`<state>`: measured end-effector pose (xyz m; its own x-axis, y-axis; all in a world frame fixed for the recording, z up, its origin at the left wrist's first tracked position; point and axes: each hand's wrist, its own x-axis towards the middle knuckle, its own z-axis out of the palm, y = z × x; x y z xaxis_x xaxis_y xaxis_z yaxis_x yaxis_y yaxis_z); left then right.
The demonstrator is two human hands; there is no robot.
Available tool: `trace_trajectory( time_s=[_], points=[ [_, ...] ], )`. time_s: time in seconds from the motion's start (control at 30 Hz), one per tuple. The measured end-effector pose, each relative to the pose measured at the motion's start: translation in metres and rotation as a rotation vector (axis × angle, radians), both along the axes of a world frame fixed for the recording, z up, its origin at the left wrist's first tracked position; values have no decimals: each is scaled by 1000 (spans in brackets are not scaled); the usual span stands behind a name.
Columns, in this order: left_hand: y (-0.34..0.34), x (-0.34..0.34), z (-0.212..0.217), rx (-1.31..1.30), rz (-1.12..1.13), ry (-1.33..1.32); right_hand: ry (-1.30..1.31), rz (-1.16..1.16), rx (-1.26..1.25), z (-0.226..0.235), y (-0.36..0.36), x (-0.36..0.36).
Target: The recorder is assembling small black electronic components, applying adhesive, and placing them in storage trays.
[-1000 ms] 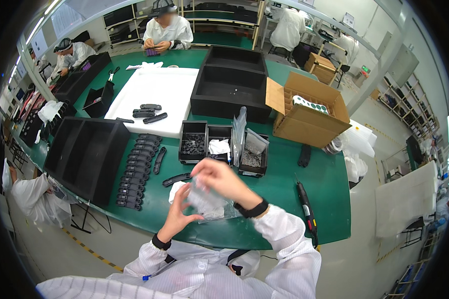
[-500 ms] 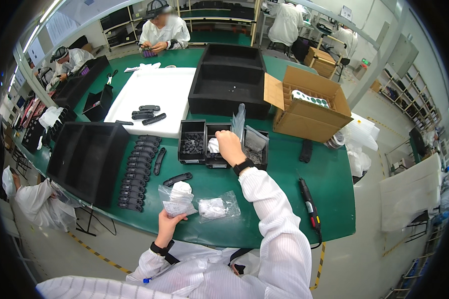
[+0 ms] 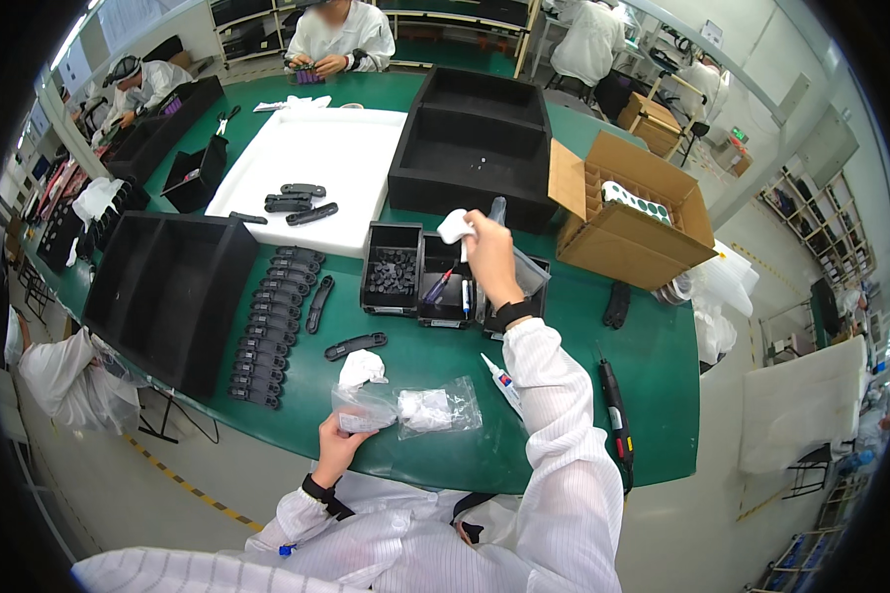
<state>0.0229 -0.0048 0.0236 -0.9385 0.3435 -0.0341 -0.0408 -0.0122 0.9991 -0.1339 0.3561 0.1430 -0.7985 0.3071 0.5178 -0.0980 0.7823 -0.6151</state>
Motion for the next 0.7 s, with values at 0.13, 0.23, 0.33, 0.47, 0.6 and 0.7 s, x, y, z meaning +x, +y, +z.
trace_trajectory(
  time_s=[0.13,0.23,0.33,0.47,0.6,0.7],
  points=[
    [1,0,3,18,0,9,13,-32,-50,-4,6,-4],
    [1,0,3,-36,-6,78,-18,-31,7,-13,4,-3],
    [6,0,4,17,-8,51,44,56,7,-25,2,-4],
    [-1,1,0,13,5,61,-72,208,220,-29,-28,8],
    [2,0,4,3,-16,67,-153,109,371,-42,-27,13],
    [1,0,3,2,-14,66,-221,312,591,-69,-32,15]
  ],
)
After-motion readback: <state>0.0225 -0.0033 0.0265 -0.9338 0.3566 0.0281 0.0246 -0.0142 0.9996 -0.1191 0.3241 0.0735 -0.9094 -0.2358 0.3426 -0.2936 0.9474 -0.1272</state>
